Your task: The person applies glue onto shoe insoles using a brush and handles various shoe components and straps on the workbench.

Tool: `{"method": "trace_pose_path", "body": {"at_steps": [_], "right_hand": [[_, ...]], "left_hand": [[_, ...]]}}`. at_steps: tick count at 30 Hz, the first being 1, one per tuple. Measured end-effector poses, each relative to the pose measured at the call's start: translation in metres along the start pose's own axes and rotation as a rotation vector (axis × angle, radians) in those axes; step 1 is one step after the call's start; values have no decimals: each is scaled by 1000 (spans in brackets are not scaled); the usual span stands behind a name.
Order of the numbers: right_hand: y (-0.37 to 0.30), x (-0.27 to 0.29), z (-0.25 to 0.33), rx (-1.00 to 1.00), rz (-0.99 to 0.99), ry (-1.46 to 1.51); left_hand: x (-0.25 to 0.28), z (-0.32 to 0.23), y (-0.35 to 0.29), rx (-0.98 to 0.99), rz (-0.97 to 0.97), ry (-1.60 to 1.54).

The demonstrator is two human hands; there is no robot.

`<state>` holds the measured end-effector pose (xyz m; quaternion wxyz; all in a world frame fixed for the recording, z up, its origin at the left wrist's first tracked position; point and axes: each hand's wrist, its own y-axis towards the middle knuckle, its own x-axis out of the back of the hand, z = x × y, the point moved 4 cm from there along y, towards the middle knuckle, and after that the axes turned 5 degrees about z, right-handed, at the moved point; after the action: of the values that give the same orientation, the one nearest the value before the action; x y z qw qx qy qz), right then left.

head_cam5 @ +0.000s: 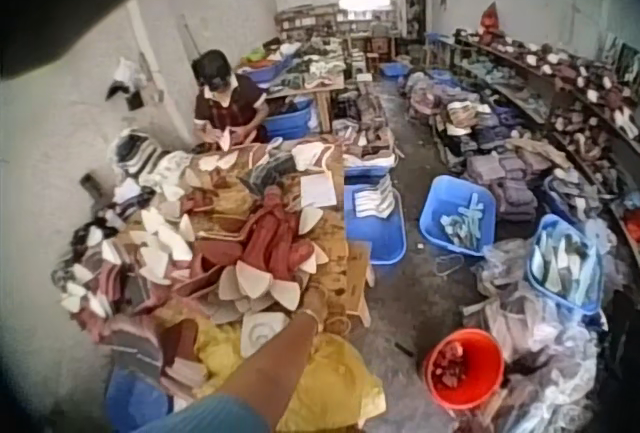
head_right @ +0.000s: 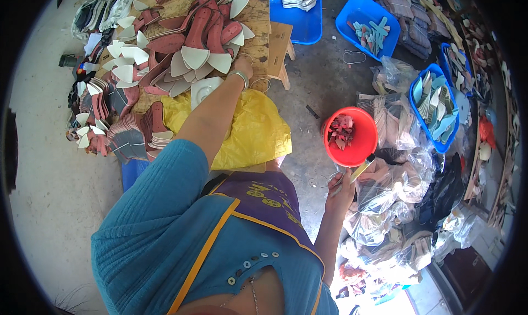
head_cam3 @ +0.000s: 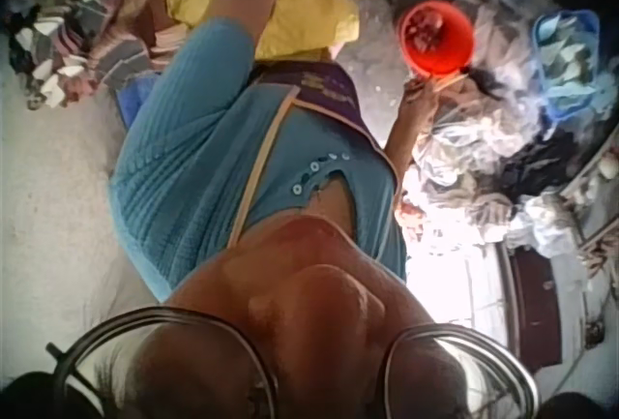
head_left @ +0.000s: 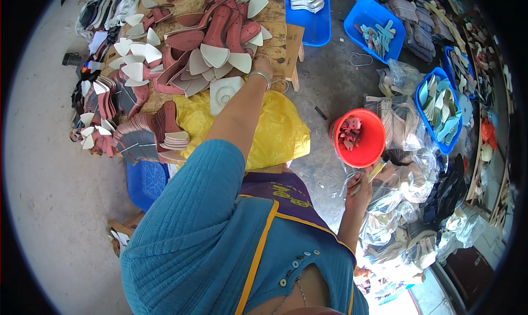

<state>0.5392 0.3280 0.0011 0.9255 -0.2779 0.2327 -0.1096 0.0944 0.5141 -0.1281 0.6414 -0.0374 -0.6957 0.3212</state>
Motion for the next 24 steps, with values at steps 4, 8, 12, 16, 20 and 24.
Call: {"method": "trace_pose_path", "body": {"at_steps": [4,8,12,16,20,24], "right_hand": [[18,-2,3,-11,38,34],[40,-48,6,-43,162,-15],[38,-35,13,6,152,-21],[42,-44,11,-18,164,-29],[43,-27,12,-20,110,9],[46,-32,15,-17,156,21]], "left_hand": [[-24,-3,2,135,-45,-359],[-40,37,-1,80,-39,-377],[6,-32,-51,-68,-101,-365],[-10,7,-26,-13,44,-411],[-4,-13,-38,-72,22,-258],[-10,-15,-42,-57,15,-204]]}}
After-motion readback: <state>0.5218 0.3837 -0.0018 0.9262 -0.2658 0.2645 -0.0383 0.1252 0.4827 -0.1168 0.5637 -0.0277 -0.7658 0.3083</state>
